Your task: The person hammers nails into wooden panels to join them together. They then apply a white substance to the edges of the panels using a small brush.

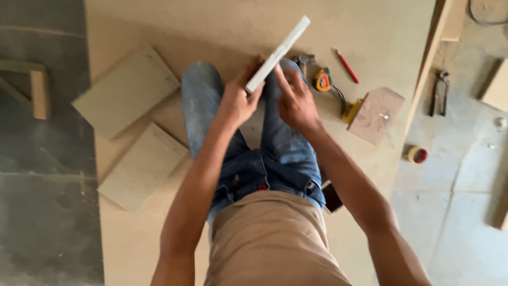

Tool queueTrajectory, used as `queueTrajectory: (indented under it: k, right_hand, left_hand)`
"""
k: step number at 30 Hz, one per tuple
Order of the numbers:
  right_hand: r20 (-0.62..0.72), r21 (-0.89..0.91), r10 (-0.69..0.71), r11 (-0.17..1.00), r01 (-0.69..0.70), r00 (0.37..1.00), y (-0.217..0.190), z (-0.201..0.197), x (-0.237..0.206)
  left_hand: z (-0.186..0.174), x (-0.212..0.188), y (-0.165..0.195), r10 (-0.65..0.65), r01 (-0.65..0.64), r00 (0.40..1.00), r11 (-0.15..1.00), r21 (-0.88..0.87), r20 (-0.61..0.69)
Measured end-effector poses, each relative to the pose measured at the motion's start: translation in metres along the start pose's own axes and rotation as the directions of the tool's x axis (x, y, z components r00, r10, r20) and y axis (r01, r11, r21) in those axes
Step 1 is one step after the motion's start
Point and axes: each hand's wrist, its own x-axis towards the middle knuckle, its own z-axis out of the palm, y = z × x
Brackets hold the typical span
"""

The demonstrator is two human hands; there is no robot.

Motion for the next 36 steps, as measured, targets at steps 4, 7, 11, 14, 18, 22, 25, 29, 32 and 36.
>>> queueTrajectory:
  k: [4,7,11,14,18,22,25,29,32,36]
  right_hand:
    - [-0.141,0.03,0.16,0.987,-0.158,0.977,0.015,-0.025,-0.024]
    - [-0.171,0.161,0.347,0.933,-0.322,0.922,0.031,-0.045,-0.044]
    - [-0.201,0.037,0.373,0.927,-0.373,0.906,0.059,-0.039,-0.06]
    - [-0.183,0.086,0.454,0.891,-0.446,0.872,0.078,-0.019,-0.065]
    - [-0.043,0.274,0.635,0.75,-0.603,0.771,0.103,0.014,-0.054]
    - [0.113,0.325,0.779,0.557,-0.764,0.616,0.123,0.034,-0.038]
    - [0.132,0.421,0.782,0.513,-0.748,0.609,0.132,0.044,-0.018]
    - [0.069,0.368,0.681,0.662,-0.653,0.729,0.14,0.049,-0.007]
    - [0.111,0.446,0.697,0.602,-0.662,0.708,0.135,0.053,-0.009]
    - [0.114,0.391,0.638,0.676,-0.625,0.762,0.128,0.051,-0.016]
  left_hand:
    - [0.02,-0.007,0.003,-0.014,0.021,0.992,0.998,0.057,-0.126]
    - [0.044,-0.013,0.007,-0.136,0.165,0.957,0.982,0.093,-0.255]
    - [0.058,-0.014,0.005,-0.072,0.132,0.964,0.966,0.223,-0.256]
    - [0.062,-0.008,0.006,-0.01,0.067,0.983,0.949,0.307,-0.183]
    - [0.063,0.002,0.01,0.006,0.031,0.994,0.943,0.331,-0.11]
    - [0.03,-0.011,-0.01,-0.12,0.056,0.978,0.939,0.339,0.173]
    - [-0.017,-0.036,-0.043,0.02,-0.041,0.996,0.973,0.229,0.091]
    - [-0.066,-0.071,-0.094,-0.374,0.411,0.91,0.876,0.254,-0.182]
    - [-0.093,-0.105,-0.122,-0.492,0.565,0.82,0.775,0.281,-0.292]
    - [-0.134,-0.147,-0.145,-0.378,0.587,0.809,0.481,0.651,-0.45]
